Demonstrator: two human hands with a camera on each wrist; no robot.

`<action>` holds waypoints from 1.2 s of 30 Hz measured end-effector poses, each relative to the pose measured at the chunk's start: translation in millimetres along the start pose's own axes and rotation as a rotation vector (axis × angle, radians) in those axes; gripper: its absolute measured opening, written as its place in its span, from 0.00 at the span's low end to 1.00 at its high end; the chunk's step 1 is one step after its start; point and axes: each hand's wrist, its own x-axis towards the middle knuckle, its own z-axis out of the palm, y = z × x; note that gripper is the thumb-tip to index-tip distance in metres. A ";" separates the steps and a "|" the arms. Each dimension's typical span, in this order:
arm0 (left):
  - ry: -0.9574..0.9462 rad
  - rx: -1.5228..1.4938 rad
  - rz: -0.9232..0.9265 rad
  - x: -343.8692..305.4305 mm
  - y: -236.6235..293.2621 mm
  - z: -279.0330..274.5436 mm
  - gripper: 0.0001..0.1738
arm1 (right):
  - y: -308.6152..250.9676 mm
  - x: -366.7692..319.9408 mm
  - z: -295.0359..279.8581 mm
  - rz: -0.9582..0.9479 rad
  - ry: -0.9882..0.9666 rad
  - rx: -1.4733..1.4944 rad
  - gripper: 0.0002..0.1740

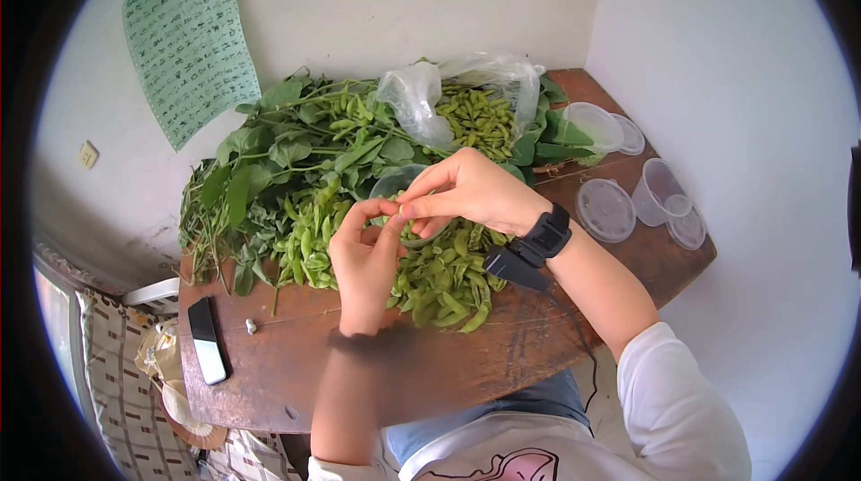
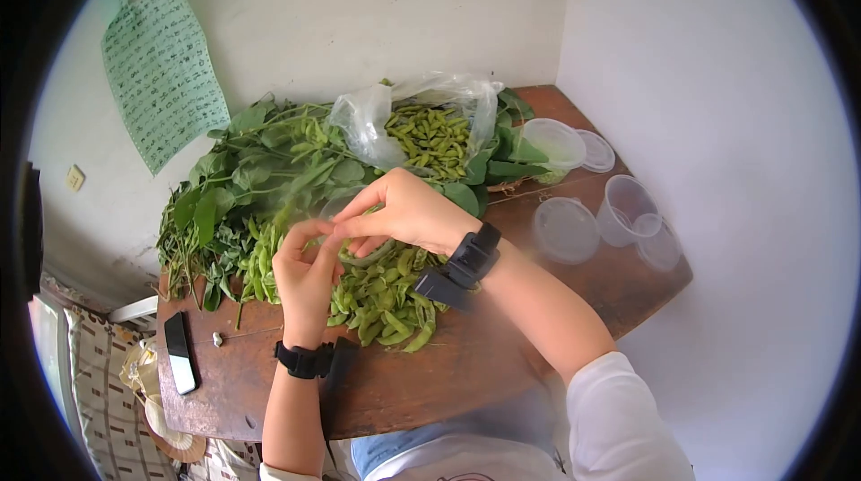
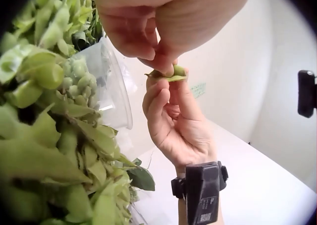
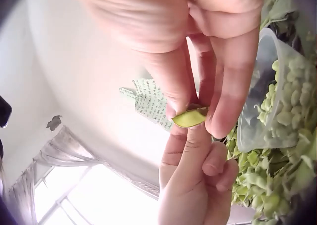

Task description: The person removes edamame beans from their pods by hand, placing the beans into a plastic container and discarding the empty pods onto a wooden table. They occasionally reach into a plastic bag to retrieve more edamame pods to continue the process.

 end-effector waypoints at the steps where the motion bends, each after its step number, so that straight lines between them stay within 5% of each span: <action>1: 0.008 0.013 -0.003 0.0 -0.3 1.0 0.04 | -0.3 0.3 0.4 0.024 0.018 -0.003 0.12; 8: -0.017 0.082 0.073 2.5 -8.2 -2.5 0.06 | 1.3 5.2 3.8 -0.045 0.189 0.013 0.13; 11: -0.036 0.074 0.166 2.8 -11.2 -1.9 0.06 | 1.7 6.1 -0.4 -0.152 0.236 -0.198 0.14; 16: -0.052 0.137 0.327 1.5 -8.6 -1.6 0.06 | -7.1 -0.6 -9.2 0.001 0.011 -0.233 0.12; 29: 0.205 0.289 0.683 -7.3 -6.6 -1.6 0.09 | 9.6 4.1 -3.8 0.109 -0.116 0.260 0.11; 36: 0.252 0.375 0.764 -9.6 -1.1 2.3 0.08 | 31.6 11.3 9.0 0.087 -0.214 0.410 0.21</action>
